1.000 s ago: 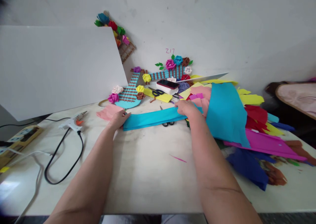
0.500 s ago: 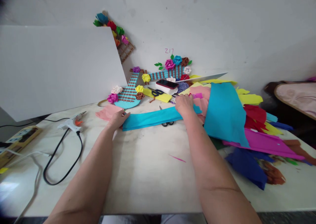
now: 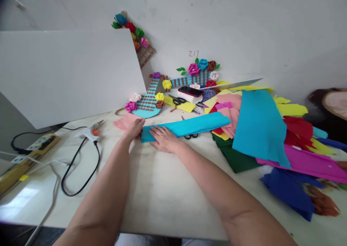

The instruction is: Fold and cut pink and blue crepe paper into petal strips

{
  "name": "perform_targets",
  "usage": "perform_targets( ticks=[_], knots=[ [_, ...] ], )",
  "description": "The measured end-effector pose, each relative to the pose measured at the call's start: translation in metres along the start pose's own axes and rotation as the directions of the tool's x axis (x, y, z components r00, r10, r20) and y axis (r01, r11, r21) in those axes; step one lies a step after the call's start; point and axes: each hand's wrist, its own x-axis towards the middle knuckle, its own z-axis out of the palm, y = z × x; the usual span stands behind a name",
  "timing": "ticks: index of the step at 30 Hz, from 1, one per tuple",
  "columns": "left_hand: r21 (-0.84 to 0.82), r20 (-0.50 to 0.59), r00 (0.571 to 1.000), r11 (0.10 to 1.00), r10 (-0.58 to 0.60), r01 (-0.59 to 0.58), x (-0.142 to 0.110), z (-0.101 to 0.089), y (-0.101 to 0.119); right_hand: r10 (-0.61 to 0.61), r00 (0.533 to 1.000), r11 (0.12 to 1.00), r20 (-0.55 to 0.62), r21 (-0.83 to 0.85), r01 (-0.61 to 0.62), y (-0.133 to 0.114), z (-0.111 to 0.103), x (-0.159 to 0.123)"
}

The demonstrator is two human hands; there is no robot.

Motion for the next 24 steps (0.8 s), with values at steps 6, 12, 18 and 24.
perform_targets(
  ticks=[6,12,18,24],
  knots=[
    [-0.017,0.098,0.994,0.998,0.057,-0.056,0.000,-0.010,-0.010,-0.001,1.000,0.999,-0.026,-0.038,0.000,0.003,0.000,-0.002],
    [0.032,0.162,0.983,0.996,0.082,-0.088,0.006,-0.013,-0.018,-0.058,0.998,0.997,-0.024,-0.054,0.057,0.003,0.001,-0.002],
    [0.212,0.019,0.999,0.976,0.039,-0.042,0.009,-0.013,-0.022,-0.049,0.997,0.998,0.059,-0.036,0.051,0.004,0.000,-0.001],
    [0.363,-0.192,0.933,0.905,0.306,-0.222,0.008,-0.012,-0.018,-0.054,0.998,0.997,0.044,-0.051,0.056,0.005,0.002,-0.001]
  ],
)
